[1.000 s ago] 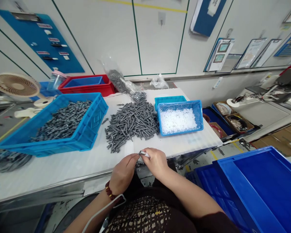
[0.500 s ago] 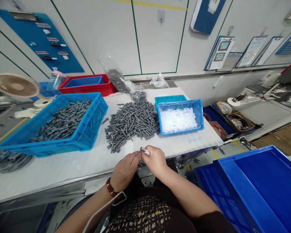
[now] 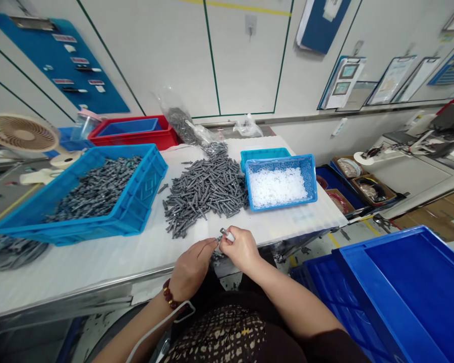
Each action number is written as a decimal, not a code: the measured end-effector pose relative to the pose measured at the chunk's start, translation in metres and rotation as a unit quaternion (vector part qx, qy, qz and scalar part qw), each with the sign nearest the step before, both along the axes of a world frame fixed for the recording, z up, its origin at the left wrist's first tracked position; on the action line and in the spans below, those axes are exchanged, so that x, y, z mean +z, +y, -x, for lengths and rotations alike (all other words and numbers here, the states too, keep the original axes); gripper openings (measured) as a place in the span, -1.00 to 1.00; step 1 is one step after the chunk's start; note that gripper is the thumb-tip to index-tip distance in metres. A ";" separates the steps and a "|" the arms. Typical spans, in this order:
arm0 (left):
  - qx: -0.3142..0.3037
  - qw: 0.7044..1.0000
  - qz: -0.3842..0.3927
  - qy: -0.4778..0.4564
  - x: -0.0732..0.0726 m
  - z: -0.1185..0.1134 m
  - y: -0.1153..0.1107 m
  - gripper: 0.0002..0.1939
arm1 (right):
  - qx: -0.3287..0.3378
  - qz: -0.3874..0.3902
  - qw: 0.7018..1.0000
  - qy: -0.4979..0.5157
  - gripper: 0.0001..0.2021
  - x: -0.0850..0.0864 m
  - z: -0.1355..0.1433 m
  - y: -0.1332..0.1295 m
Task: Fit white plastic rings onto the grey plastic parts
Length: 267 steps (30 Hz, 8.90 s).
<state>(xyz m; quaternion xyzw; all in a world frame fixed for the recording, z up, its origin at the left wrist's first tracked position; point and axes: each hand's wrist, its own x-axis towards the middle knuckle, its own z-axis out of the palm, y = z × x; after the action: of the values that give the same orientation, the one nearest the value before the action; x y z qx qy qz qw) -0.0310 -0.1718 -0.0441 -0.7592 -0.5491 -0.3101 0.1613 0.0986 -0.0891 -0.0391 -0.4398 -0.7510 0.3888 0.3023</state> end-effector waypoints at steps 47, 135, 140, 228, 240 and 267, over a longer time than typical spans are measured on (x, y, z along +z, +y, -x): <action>0.033 0.835 0.325 -0.442 0.019 0.021 0.060 -0.81 | 0.183 -0.058 0.970 -0.152 -0.77 0.027 -0.053 0.046; 0.241 0.940 0.029 -0.239 0.087 0.124 0.002 -0.82 | 0.255 -0.108 0.945 -0.176 -0.69 0.007 -0.038 0.023; 0.418 0.898 0.028 -0.138 0.129 0.215 0.032 -0.65 | 0.281 -0.096 0.939 -0.175 -0.64 0.006 -0.036 0.021; -0.041 0.943 0.238 -0.229 0.032 0.007 -0.013 -0.87 | 0.259 -0.220 0.874 -0.349 -0.77 0.049 -0.032 0.000; -0.070 0.951 0.207 -0.218 0.030 0.008 -0.010 -0.79 | 0.283 -0.182 0.876 -0.347 -0.74 0.052 -0.033 0.003; -0.037 0.900 0.273 -0.338 0.025 0.009 -0.013 -0.83 | 0.226 -0.168 0.895 -0.346 -0.71 0.035 -0.033 0.008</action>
<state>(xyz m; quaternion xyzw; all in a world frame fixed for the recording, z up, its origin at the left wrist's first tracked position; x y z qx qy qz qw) -0.0399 -0.1851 -0.0194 -0.6430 -0.6053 -0.3914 -0.2589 0.1319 -0.0811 -0.0042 -0.3078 -0.9413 0.1383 -0.0031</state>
